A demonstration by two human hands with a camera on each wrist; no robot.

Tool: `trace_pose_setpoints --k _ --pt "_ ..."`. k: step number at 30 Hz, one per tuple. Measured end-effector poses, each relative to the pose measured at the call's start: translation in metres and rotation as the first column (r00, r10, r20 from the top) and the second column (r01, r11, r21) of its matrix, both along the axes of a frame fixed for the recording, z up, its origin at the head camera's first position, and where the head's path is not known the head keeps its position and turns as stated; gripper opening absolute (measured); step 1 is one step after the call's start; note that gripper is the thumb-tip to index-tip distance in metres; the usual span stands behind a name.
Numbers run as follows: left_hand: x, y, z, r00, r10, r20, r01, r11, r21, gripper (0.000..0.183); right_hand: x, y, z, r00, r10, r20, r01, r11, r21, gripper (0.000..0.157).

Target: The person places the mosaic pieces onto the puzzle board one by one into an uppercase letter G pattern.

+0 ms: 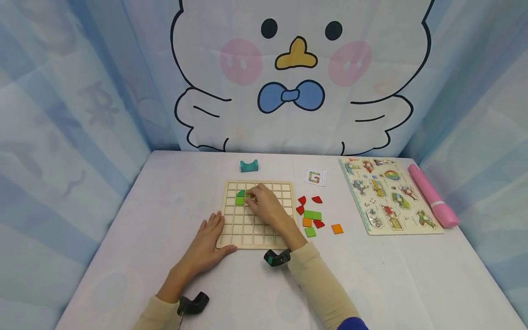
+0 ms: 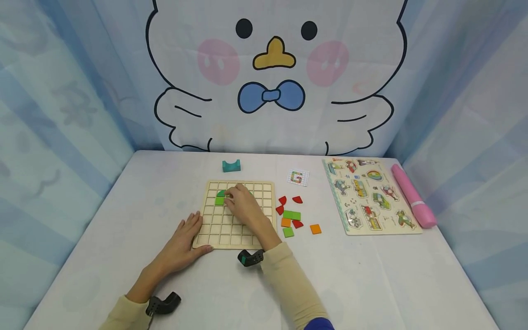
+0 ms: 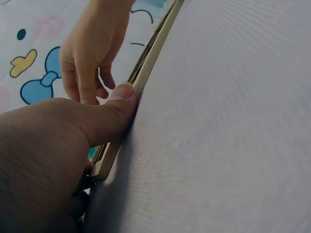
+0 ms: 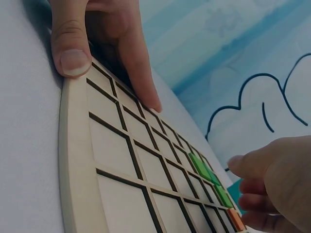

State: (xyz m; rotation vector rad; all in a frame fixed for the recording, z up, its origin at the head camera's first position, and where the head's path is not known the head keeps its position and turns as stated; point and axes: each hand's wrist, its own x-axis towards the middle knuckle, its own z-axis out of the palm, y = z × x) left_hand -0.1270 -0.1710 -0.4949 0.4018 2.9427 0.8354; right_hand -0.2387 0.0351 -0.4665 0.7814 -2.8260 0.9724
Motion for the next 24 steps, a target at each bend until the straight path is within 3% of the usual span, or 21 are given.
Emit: trace_pose_setpoints --k 24 --pt "-0.001 -0.001 0.0 1.0 -0.009 0.005 0.009 1.0 -0.013 0.094 0.013 0.042 0.027 0.992 -0.098 0.076 0.093 0.993 0.066 0.036"
